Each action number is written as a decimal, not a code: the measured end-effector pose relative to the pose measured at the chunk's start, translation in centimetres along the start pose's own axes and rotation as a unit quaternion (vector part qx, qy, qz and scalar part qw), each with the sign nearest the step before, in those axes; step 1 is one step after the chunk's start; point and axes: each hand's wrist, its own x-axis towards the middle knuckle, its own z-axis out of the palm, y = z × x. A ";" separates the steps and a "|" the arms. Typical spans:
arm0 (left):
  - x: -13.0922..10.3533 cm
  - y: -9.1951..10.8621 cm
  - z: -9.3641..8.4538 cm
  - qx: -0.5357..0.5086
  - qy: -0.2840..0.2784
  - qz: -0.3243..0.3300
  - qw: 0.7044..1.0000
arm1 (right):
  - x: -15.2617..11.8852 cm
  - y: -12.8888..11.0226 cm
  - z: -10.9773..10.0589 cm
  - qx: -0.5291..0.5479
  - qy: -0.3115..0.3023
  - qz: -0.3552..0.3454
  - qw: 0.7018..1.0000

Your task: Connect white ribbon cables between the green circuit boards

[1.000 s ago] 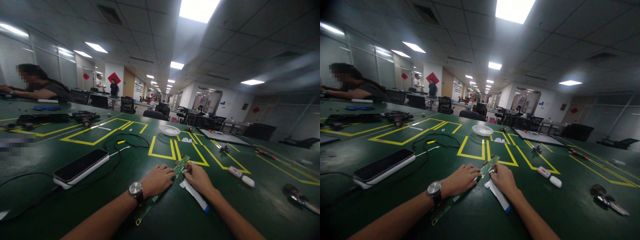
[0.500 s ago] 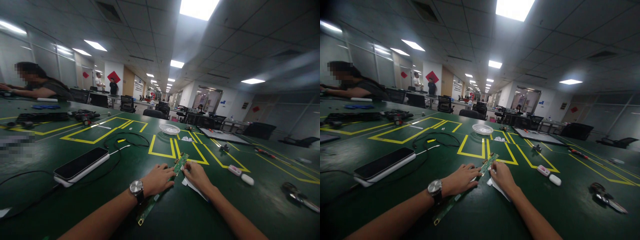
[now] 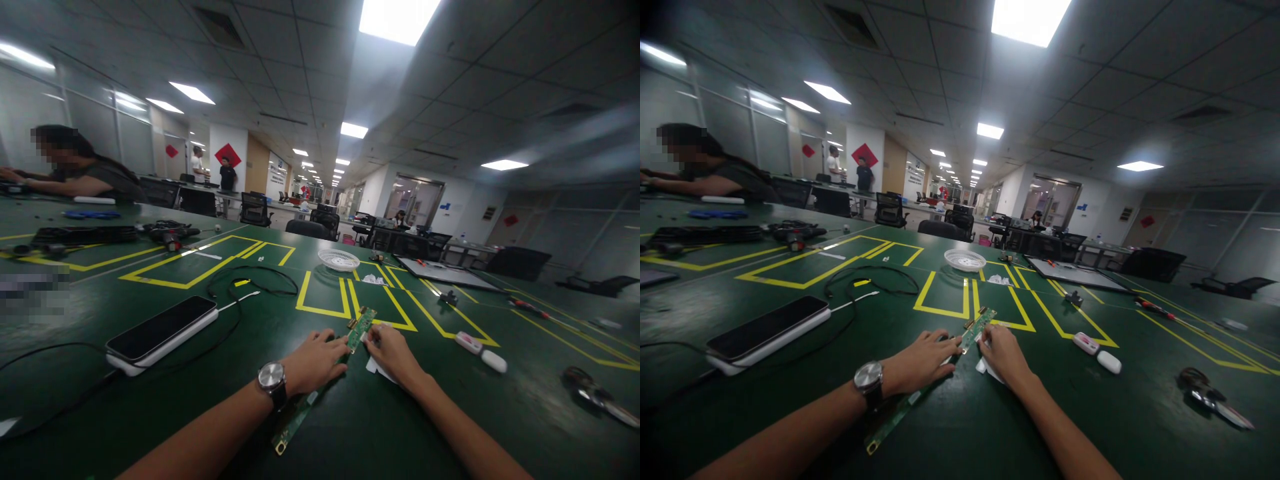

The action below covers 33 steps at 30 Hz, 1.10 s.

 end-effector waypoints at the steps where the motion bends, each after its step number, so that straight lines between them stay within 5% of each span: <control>1: 0.0 -0.1 0.1 0.001 0.001 0.002 1.000 | 0.0 0.1 0.0 0.002 -0.001 -0.003 1.000; 15: 0.0 -0.1 -0.2 -0.003 -0.016 0.011 1.000 | -0.1 0.2 -0.8 0.042 -0.009 -0.041 0.998; 24: -0.1 -0.2 -0.6 -0.002 -0.012 0.007 1.000 | 0.2 0.4 -2.5 0.109 -0.049 -0.144 0.982; 27: 0.0 -0.2 -1.0 0.004 0.014 0.008 1.000 | 0.6 0.7 -2.6 0.114 -0.096 -0.167 0.975; 33: 0.4 -0.2 -1.7 0.025 0.123 -0.012 0.992 | 1.1 2.5 -2.7 0.021 -0.098 -0.090 0.991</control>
